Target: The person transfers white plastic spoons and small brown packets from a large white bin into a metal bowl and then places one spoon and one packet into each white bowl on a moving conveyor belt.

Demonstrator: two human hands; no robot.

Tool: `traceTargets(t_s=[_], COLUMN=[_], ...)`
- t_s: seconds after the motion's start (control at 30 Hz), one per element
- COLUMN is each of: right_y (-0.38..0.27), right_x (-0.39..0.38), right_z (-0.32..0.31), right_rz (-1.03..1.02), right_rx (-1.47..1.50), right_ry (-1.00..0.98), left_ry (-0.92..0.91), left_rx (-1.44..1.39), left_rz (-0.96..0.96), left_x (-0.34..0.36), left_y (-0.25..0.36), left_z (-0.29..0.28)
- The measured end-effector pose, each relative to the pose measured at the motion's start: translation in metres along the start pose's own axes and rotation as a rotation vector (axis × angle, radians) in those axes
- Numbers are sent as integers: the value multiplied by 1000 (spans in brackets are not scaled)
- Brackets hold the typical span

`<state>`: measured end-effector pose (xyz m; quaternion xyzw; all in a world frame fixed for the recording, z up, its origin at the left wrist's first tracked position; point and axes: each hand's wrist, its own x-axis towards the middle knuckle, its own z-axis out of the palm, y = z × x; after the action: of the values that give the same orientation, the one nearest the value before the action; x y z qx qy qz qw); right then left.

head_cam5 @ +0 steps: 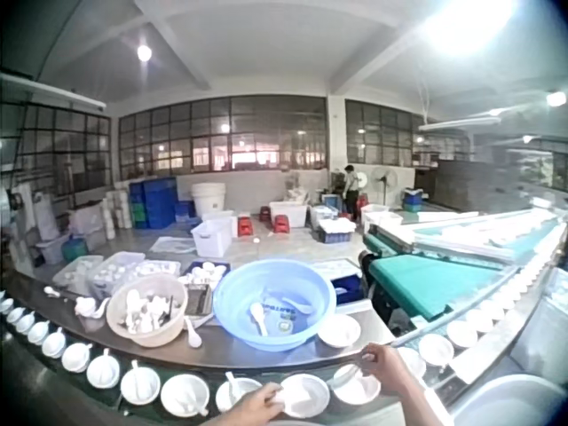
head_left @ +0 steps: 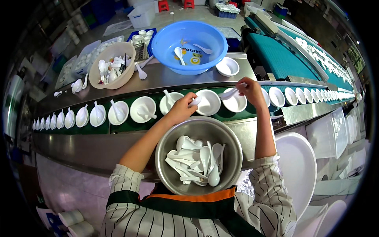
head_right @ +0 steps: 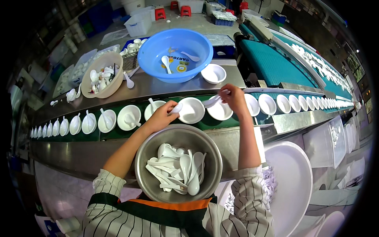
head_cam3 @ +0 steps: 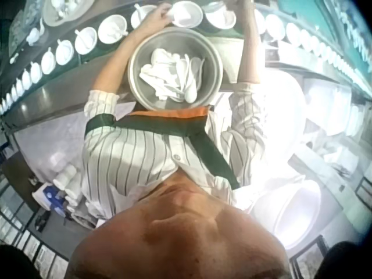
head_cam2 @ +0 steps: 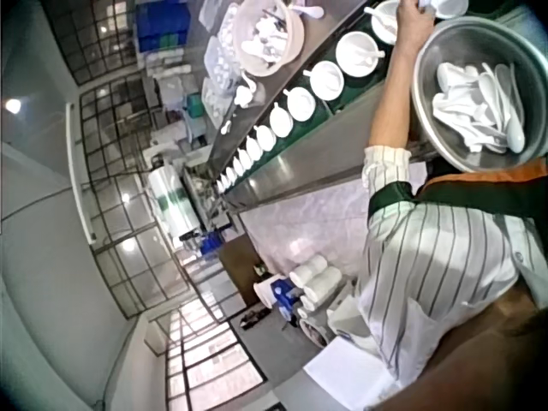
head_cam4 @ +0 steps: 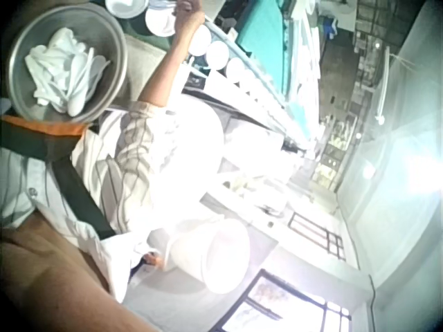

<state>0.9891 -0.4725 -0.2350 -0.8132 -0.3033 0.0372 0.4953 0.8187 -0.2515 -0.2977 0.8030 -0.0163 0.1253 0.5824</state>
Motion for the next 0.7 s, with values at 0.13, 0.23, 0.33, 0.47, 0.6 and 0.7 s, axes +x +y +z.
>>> traceTargets(t_s=[0.13,0.23,0.33,0.47,0.6,0.7], right_y=[11,17,2,17,46,-8], right_x=[8,19,20,24,19,-10], right_z=[-16,1,6,-12,0,22], right_rz=[-103,-193,-196,-320,-179,-384], right_rx=[-414,-486,-510,-742,-815,-701], right_ry=[-177,-211,-53,191,-37,9], left_ry=[-173,-366,111,351,387,448], left_rx=[748,1043,1092,811,792,729], left_rz=[83,235,626,273,-124,-264], left_x=[23,40,20,-35,-101,-130], left_y=[31,2,-28,-3,-46,-48], left_z=[0,-11,-33,-85,-143,-160])
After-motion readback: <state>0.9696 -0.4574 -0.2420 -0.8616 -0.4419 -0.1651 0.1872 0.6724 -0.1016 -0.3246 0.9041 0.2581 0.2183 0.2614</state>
